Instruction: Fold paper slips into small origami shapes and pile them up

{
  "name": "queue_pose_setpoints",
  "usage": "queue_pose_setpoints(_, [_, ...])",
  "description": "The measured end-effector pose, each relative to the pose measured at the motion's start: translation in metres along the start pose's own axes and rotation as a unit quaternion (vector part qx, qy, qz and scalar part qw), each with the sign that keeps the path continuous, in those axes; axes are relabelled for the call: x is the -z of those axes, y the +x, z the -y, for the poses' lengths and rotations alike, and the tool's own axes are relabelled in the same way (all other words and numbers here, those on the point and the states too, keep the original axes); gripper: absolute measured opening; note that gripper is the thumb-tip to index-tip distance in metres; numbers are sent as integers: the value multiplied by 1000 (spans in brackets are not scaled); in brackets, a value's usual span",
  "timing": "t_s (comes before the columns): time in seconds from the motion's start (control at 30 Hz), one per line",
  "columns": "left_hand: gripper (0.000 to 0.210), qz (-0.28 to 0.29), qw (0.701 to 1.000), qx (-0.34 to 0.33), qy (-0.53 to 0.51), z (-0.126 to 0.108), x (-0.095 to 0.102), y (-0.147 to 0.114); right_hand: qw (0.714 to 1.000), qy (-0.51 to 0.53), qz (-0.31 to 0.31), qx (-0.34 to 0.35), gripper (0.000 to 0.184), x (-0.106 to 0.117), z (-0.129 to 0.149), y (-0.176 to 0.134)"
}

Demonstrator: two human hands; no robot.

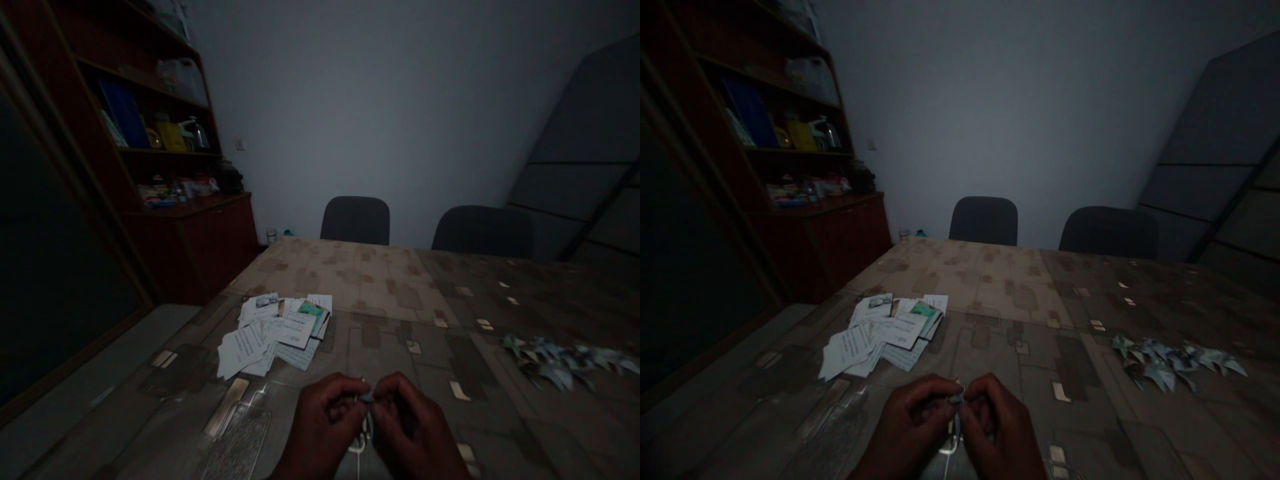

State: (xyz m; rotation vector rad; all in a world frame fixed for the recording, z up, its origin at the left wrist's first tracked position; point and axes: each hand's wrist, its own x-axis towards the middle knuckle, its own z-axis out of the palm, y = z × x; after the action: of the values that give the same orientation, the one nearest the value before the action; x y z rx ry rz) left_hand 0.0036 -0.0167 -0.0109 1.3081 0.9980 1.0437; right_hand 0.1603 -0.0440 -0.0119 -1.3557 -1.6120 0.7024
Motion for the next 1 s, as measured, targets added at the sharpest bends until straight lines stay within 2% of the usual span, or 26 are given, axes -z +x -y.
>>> queue_pose_setpoints(0.1, [20,-4,1000,9,-1,2,-1,-1,999,-17,-23,40,9,1,2,0])
queue_pose_setpoints(0.23, [17,-13,1000,-2,-11,2,-2,0,993,-42,-13,112,10,4,3,2])
queue_pose_setpoints(0.4, [5,-6,1000,-12,19,-1,-2,0,987,-59,-8,147,11,7,0,3])
queue_pose_setpoints(0.57, [8,-10,999,-21,31,-6,-2,-2,979,-65,10,195,16,9,-1,4])
queue_pose_setpoints(0.7, [7,-12,998,-33,48,-9,-3,-3,977,-79,13,199,16,10,-2,5])
queue_pose_setpoints(0.87, [5,-15,998,-56,35,-4,-1,-1,981,-49,22,188,15,9,-5,4])
queue_pose_setpoints(1.0, [5,-13,996,-65,59,-2,0,-1,987,-37,18,155,14,8,-4,3])
